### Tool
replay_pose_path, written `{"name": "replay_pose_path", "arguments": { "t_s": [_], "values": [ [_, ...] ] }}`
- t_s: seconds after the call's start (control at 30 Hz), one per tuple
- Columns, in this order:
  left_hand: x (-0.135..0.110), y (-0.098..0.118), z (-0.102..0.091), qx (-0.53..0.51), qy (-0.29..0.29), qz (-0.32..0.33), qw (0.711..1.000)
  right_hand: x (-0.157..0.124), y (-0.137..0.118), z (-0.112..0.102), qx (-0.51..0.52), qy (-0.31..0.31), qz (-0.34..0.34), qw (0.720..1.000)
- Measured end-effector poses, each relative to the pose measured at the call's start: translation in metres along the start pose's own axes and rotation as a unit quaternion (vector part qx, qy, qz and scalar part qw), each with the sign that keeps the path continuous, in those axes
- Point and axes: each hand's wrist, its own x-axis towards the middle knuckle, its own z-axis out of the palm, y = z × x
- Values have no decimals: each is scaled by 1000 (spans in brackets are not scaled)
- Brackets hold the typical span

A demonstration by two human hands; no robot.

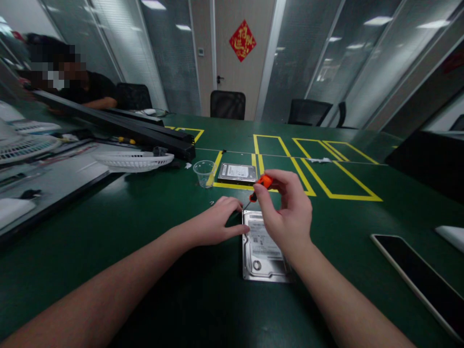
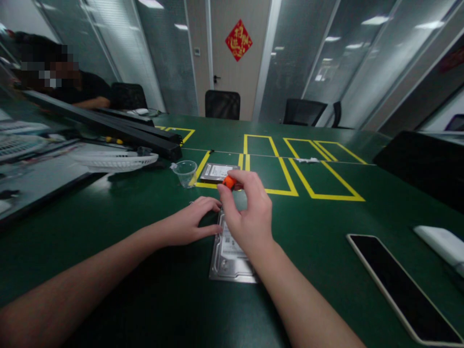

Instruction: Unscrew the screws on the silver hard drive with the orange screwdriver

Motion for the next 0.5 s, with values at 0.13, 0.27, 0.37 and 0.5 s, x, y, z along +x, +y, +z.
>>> {"name": "replay_pose_path", "arguments": {
  "t_s": [0.13,0.27,0.37,0.5],
  "values": [
    [0,-1,2,1,3,0,1000,1,0,-1,-14,-10,-7,1000],
    [-1,-1,2,-2,5,2,1000,3,-3,-3,-19,-22,-24,999],
    [-1,0,1,-2,4,-2,1000,2,-5,-4,-6,-23,-10,1000],
    [0,1,0,1,0,2,1000,1,-5,-4,-10,-15,-10,1000]
  ]
}}
